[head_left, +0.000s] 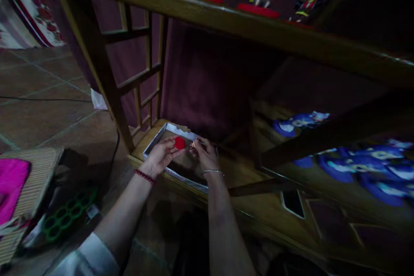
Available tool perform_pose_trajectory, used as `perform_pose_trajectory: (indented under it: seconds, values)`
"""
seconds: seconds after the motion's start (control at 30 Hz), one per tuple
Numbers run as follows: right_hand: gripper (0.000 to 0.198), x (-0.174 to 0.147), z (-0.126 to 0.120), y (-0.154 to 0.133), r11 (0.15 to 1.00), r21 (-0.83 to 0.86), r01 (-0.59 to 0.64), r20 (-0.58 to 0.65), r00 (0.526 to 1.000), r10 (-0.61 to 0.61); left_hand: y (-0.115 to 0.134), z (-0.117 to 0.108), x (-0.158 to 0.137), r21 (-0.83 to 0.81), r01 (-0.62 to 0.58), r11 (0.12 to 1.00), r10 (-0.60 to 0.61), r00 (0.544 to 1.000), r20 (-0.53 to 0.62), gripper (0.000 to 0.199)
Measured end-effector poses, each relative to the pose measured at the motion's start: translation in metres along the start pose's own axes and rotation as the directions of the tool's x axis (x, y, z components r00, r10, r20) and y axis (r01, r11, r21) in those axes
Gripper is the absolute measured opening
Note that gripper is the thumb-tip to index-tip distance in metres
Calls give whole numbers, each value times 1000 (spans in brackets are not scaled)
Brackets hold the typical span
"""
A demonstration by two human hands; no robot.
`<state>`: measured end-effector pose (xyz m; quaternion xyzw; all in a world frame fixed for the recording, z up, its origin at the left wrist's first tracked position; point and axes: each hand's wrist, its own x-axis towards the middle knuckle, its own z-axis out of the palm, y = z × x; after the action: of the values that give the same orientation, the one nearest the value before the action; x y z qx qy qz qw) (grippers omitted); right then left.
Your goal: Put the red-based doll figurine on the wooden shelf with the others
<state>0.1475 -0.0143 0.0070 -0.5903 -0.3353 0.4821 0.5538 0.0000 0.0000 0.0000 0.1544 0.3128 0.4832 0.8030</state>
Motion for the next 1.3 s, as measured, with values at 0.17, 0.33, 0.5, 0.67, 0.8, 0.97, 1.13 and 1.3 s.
perform_pose_trajectory:
  seconds: [0.17,0.33,0.5,0.67,0.8,0.97,1.13,1.3]
  values:
    - [38,-2,5,-6,992,124,-16,62,998,9,1,3,-2,12,-23,1000,23,999,33,24]
    - [41,-1,4,-4,987,161,-32,94,995,17,1,6,-5,20,-39,999,37,995,96,25]
    - [39,-1,3,-2,992,121,-27,111,994,13,2,5,-5,-11,-43,999,44,989,140,27]
    - [40,-2,4,-4,998,58,16,101,995,-21,2,5,-6,-2,-56,998,56,988,141,31]
    - [39,-2,4,-4,998,9,60,96,993,-61,2,6,-7,1,-66,998,65,987,144,35]
    - [37,0,4,-3,997,4,77,91,993,-77,3,6,-8,32,-82,996,76,986,145,35]
    - [35,1,5,-1,997,47,54,89,994,-58,3,6,-8,73,-81,994,70,987,145,35]
    - [36,1,6,-1,996,91,-2,87,996,-6,3,7,-9,87,-84,993,72,988,138,33]
